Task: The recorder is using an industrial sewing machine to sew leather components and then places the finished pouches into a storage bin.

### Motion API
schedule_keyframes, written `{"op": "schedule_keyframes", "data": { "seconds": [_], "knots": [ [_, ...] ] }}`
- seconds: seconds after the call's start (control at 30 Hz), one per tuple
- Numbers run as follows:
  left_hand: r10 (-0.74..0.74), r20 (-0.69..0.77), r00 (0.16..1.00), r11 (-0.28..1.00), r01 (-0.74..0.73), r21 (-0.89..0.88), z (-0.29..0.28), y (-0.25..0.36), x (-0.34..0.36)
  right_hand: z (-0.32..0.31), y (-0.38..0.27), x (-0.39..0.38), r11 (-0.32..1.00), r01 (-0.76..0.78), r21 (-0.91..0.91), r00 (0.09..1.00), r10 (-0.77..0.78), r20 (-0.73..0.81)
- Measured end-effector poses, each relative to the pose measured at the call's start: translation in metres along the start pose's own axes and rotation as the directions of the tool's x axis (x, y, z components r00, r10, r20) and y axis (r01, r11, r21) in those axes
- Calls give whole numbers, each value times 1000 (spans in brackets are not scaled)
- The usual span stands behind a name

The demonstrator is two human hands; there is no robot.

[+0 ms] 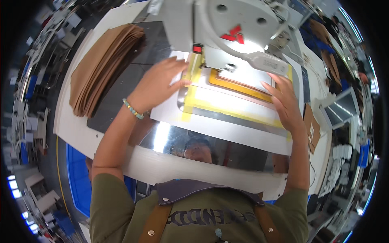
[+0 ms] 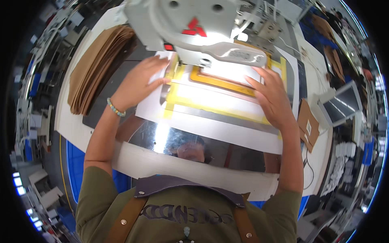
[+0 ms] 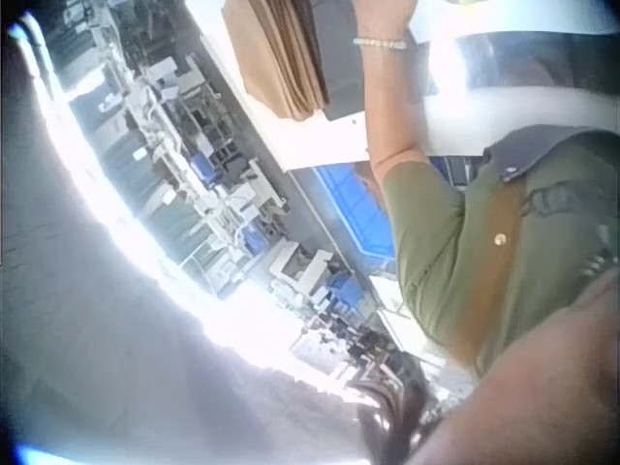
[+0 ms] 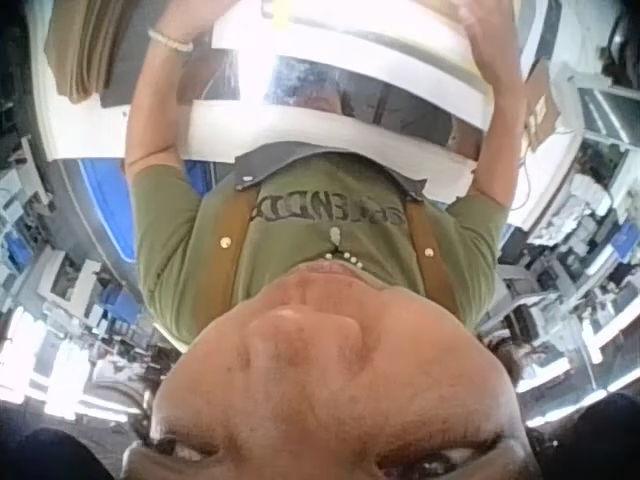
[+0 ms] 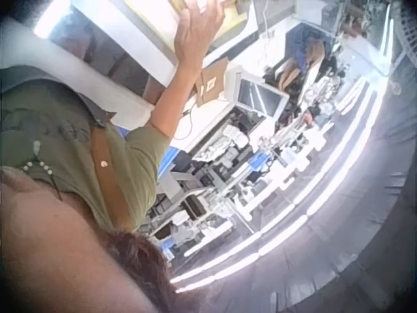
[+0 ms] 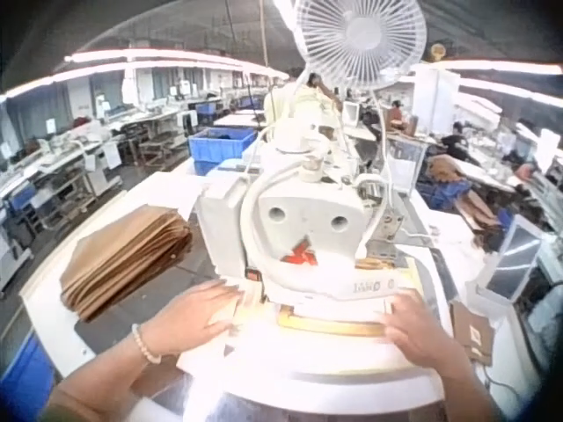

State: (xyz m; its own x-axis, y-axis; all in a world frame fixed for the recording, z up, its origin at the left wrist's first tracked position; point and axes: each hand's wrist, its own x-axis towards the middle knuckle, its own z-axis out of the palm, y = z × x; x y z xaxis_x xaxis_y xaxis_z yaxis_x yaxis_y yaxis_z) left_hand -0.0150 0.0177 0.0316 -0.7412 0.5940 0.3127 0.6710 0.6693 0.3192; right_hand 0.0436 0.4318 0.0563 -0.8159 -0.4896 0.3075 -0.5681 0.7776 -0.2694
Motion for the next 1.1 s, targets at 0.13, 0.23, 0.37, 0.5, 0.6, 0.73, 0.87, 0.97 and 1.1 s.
{"op": "schedule_keyframes", "data": {
  "seconds": [0.13,0.23,0.37,0.5,0.6,0.73,0.87,0.97,1.1],
  "knots": [
    [-149,-296,943,916,245,317,-64,-72,-12,-1,3,-39,991,-132,-33,978,125,-169],
    [-314,-374,873,768,465,439,-96,-124,-27,11,15,-50,976,-204,77,948,217,-234],
    [-482,-312,819,723,572,386,-103,-174,-51,15,24,-56,981,-188,-53,959,172,-228],
    [-683,-258,684,716,696,-53,-114,-207,-59,17,23,-57,975,-208,-79,959,187,-214],
    [-741,-165,651,666,743,-64,-121,-211,-60,19,25,-56,970,-240,-41,952,227,-203],
    [-565,-145,812,761,581,290,-122,-204,-47,21,27,-55,965,-260,-28,949,250,-195],
    [-464,-77,883,710,422,563,-118,-209,-31,21,25,-55,974,-226,-28,958,217,-185],
    [-509,-132,850,698,498,515,-118,-228,-24,19,22,-54,981,-194,-25,963,185,-195],
    [-773,115,624,559,756,-341,-142,-258,-33,18,19,-53,978,-208,-22,958,199,-205]
  ]
}}
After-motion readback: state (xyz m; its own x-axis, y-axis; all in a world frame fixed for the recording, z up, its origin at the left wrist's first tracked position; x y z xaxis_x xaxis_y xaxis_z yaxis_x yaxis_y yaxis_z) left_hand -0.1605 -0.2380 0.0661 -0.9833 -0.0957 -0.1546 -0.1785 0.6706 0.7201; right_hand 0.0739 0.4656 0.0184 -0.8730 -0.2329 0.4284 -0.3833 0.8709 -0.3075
